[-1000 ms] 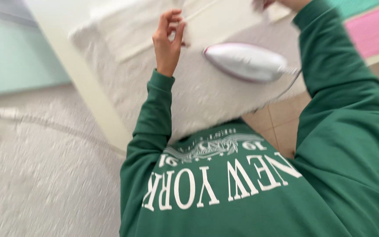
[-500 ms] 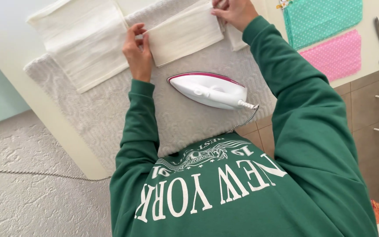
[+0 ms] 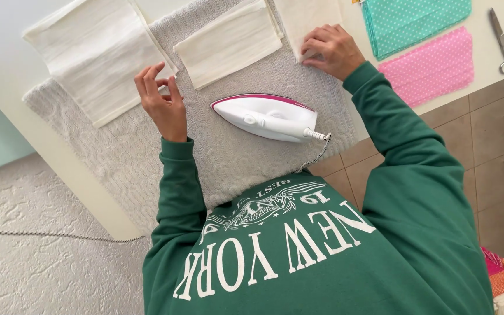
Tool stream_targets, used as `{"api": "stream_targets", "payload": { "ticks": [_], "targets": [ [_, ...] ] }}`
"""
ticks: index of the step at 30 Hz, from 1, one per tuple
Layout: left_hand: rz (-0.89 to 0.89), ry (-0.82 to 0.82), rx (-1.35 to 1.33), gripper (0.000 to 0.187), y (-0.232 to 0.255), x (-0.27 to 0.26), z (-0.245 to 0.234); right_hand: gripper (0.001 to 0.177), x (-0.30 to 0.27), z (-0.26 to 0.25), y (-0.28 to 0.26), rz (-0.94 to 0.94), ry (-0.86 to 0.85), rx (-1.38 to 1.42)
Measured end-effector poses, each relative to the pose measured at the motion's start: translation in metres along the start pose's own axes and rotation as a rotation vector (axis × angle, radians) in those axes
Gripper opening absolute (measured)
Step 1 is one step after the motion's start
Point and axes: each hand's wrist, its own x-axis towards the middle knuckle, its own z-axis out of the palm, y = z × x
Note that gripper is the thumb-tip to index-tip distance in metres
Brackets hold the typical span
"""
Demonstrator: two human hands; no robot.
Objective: The recorder is ironing and folding small rectangular pieces of white fabric on an ironing surface.
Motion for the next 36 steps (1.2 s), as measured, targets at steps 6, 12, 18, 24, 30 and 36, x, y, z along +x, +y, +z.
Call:
{"api": "stream_targets", "payload": {
  "ticks": [6,12,18,24,30,36],
  "targets": [
    [0.019,0.007,0.041,0.038,0.005,-0.006,-0.008,0.019,0.003,0.0,0.0,-0.023,-0.016,-0.056],
    [0.0,0.013,0.012,0.033,0.006,-0.012,-0.014,0.011,0.005,-0.003,0.0,-0.017,0.003,0.005],
    [0.009,-0.005,-0.034,0.039,-0.003,-0.018,-0.019,0.008,0.014,-0.011,0.003,0.053,0.052,0.254],
    [0.176,-0.061,-0.059,0.047,0.002,-0.012,-0.015,0.014,0.033,-0.041,0.002,0.107,0.073,0.376],
    [0.41,-0.225,-0.105,0.058,0.055,-0.006,0.007,0.015,0.064,-0.103,-0.047,0.002,0.198,0.289],
    [0.523,-0.268,-0.295,0.06,0.118,-0.004,-0.02,0.021,0.1,-0.165,-0.168,-0.215,0.144,0.481]
  ]
}}
